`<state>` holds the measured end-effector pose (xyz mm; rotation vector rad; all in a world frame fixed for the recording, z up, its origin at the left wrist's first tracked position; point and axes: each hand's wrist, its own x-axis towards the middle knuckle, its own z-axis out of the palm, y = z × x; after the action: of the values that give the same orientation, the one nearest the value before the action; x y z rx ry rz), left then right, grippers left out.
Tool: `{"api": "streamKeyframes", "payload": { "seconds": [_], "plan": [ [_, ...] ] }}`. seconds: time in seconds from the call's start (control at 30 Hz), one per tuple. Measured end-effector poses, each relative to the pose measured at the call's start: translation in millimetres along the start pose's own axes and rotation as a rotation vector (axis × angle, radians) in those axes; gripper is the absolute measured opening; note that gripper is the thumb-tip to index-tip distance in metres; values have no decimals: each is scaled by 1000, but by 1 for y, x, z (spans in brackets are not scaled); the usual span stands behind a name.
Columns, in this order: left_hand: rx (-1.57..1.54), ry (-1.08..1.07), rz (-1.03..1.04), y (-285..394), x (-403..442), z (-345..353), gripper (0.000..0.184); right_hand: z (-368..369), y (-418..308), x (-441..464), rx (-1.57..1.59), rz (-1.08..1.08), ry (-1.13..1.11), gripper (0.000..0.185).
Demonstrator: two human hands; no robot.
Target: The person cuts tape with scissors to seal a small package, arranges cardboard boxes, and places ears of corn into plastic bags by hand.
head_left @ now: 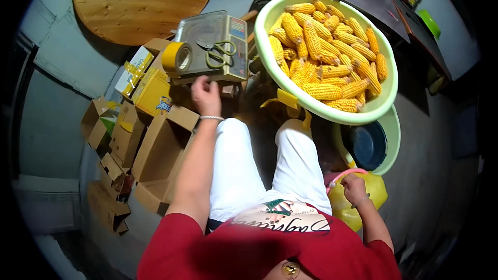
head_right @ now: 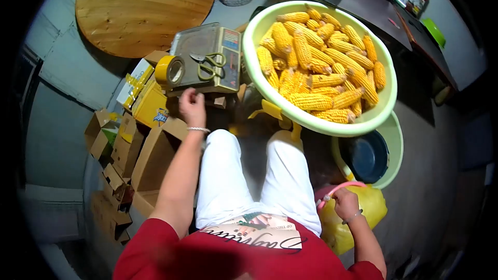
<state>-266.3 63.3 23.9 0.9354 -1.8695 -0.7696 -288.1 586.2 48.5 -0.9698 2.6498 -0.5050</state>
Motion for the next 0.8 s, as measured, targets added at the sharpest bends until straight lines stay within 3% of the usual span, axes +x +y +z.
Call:
{"api": "streamKeyframes", "payload": {
  "seconds": [0.13,0.23,0.43,0.57,0.6,0.67,0.7,0.8],
  "plan": [
    [355,121,102,-16,94,-43,80,-4,-20,26,-28,-104,-51,6],
    [487,-12,87,-45,138,-45,94,-1,-29,48,-21,-204,-121,7],
    [395,-222,-136,-77,167,-38,87,-10,-61,82,-82,-400,-36,10],
    [377,-106,-220,-68,174,-43,74,-13,-72,99,-75,-467,-27,8],
    [391,19,-189,-77,179,-40,57,-15,-77,104,-86,-482,-30,7],
    [-102,-225,-453,-68,187,-52,40,-19,-85,112,-103,-502,-41,6],
    [-295,-215,-517,-55,177,-55,31,-19,-89,118,-119,-533,-37,7],
    [-300,-331,-669,-42,167,-69,28,-29,-126,142,-15,-618,52,12]
  ]
}}
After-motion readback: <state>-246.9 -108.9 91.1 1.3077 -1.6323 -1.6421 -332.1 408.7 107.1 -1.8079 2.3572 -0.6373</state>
